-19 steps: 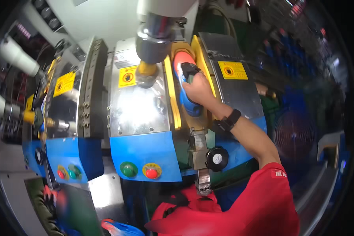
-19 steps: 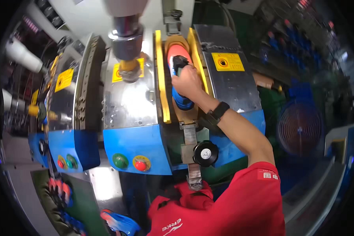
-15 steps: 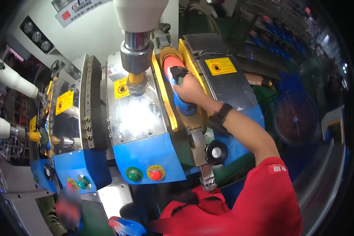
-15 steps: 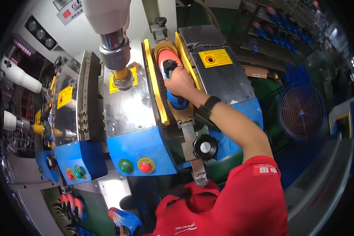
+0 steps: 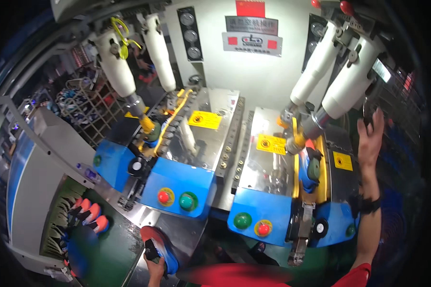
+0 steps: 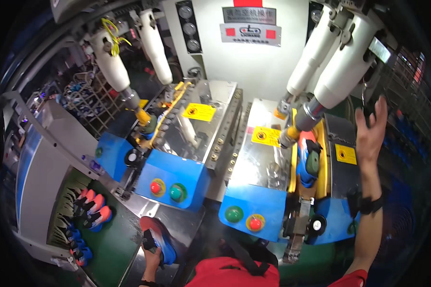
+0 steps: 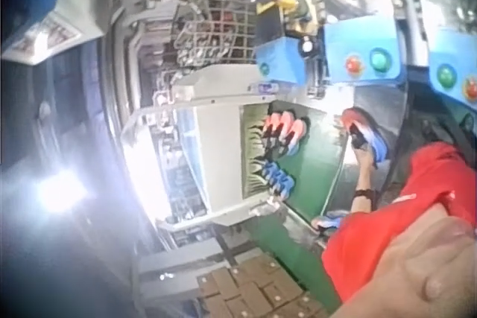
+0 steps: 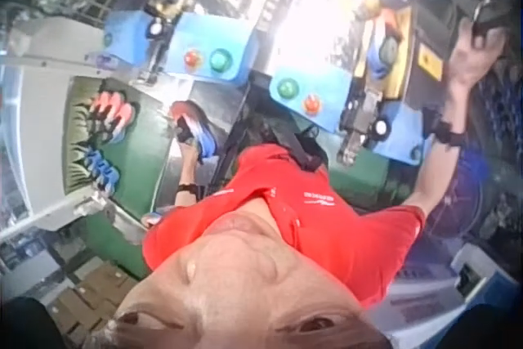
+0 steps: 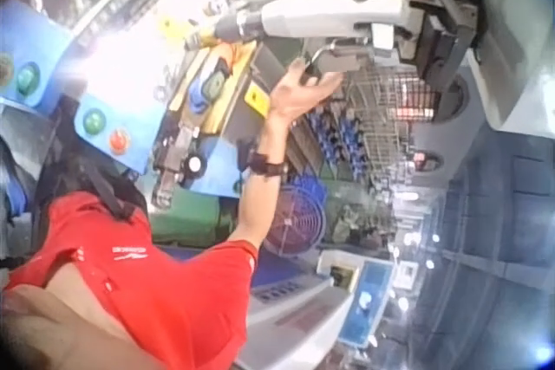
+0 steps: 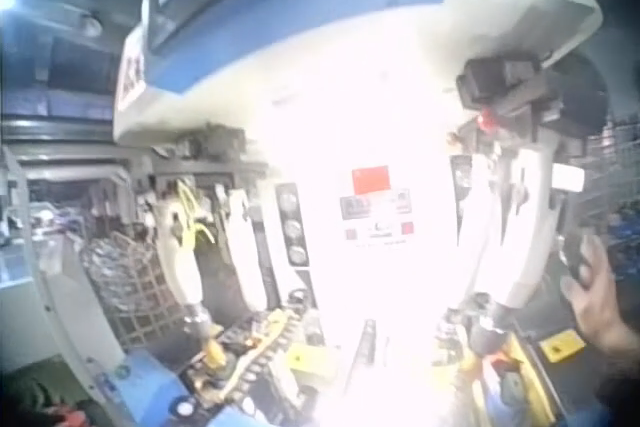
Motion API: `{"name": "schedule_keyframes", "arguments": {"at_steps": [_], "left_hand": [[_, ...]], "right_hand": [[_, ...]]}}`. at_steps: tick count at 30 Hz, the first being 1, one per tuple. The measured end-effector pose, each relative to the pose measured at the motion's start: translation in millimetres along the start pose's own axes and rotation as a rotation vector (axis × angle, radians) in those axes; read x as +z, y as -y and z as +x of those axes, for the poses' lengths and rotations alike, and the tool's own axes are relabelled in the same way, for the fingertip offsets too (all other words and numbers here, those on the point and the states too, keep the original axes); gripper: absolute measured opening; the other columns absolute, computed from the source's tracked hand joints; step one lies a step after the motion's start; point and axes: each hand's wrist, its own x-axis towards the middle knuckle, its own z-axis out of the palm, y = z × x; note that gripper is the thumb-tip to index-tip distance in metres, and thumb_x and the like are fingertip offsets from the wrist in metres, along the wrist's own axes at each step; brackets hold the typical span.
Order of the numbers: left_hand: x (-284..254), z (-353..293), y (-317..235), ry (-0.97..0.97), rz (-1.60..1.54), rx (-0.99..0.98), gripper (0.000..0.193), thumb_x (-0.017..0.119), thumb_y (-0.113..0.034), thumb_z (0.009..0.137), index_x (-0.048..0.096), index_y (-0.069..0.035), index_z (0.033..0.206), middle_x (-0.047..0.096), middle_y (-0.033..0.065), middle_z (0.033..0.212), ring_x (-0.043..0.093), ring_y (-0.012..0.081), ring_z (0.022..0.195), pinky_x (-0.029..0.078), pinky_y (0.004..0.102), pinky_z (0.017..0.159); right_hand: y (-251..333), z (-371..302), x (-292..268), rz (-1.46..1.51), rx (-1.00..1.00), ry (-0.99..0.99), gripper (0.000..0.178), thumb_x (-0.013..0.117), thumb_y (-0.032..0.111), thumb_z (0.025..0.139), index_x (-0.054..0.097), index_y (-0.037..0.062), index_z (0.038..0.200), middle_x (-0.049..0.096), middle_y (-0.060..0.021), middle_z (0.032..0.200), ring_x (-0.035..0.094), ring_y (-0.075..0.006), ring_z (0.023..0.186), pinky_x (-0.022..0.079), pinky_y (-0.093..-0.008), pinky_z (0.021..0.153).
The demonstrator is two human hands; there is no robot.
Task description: The person picks up shoes from a conveyor belt, places them into a machine to be pressed, and then feeds them through a sole wrinkle removing machine before placing them onto a storage rack.
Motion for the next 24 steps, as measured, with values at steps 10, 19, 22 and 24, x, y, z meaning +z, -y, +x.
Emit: {"name": "schedule_keyframes", "arguments": {"at_steps": [10, 19, 22, 24], "left_hand": [[41.2, -53.0, -204.3, -0.454, 0.021, 0.942, 0.048, 0.055, -0.008, 0.089, 0.04, 0.009, 0.131, 0.049, 0.024, 0.127, 0.054, 0.0354, 0.116, 0.041, 0.0433, 0.104], [207.4, -52.3, -579.4, 0.183, -0.284, 1.685, 0.038, 0.059, -0.007, 0.095, 0.044, 0.002, 0.129, 0.057, 0.014, 0.116, 0.059, 0.0206, 0.104, 0.048, 0.0327, 0.089], [245.9, -62.7, -696.5, 0.258, -0.454, 1.579, 0.051, 0.061, -0.028, 0.096, 0.042, 0.003, 0.131, 0.06, 0.0137, 0.113, 0.065, 0.0198, 0.094, 0.051, 0.0302, 0.081], [263.5, -70.1, -762.2, 0.37, -0.555, 1.49, 0.047, 0.058, -0.036, 0.097, 0.055, 0.003, 0.123, 0.058, 0.011, 0.107, 0.064, 0.019, 0.084, 0.05, 0.0328, 0.081]], "right_hand": [[-12.3, 51.9, -2.9, -0.022, 0.184, 0.397, 0.031, 0.061, 0.026, 0.09, 0.057, -0.0013, 0.075, 0.051, 0.0003, 0.063, 0.046, -0.008, 0.054, 0.038, -0.0283, 0.049], [-25.1, 63.2, 20.0, -0.216, -0.086, 0.397, 0.04, 0.05, 0.032, 0.086, 0.065, -0.0037, 0.076, 0.059, -0.0286, 0.07, 0.061, -0.0468, 0.07, 0.048, -0.0511, 0.068], [1.6, 61.4, 13.9, -0.186, -0.002, 0.432, 0.036, 0.049, 0.029, 0.086, 0.067, 0.0001, 0.077, 0.063, -0.0264, 0.073, 0.063, -0.0452, 0.074, 0.05, -0.0512, 0.072], [-0.2, 61.3, 7.7, -0.182, 0.015, 0.443, 0.034, 0.05, 0.029, 0.085, 0.068, 0.0011, 0.077, 0.065, -0.0245, 0.075, 0.064, -0.0446, 0.076, 0.052, -0.0504, 0.075]]}}
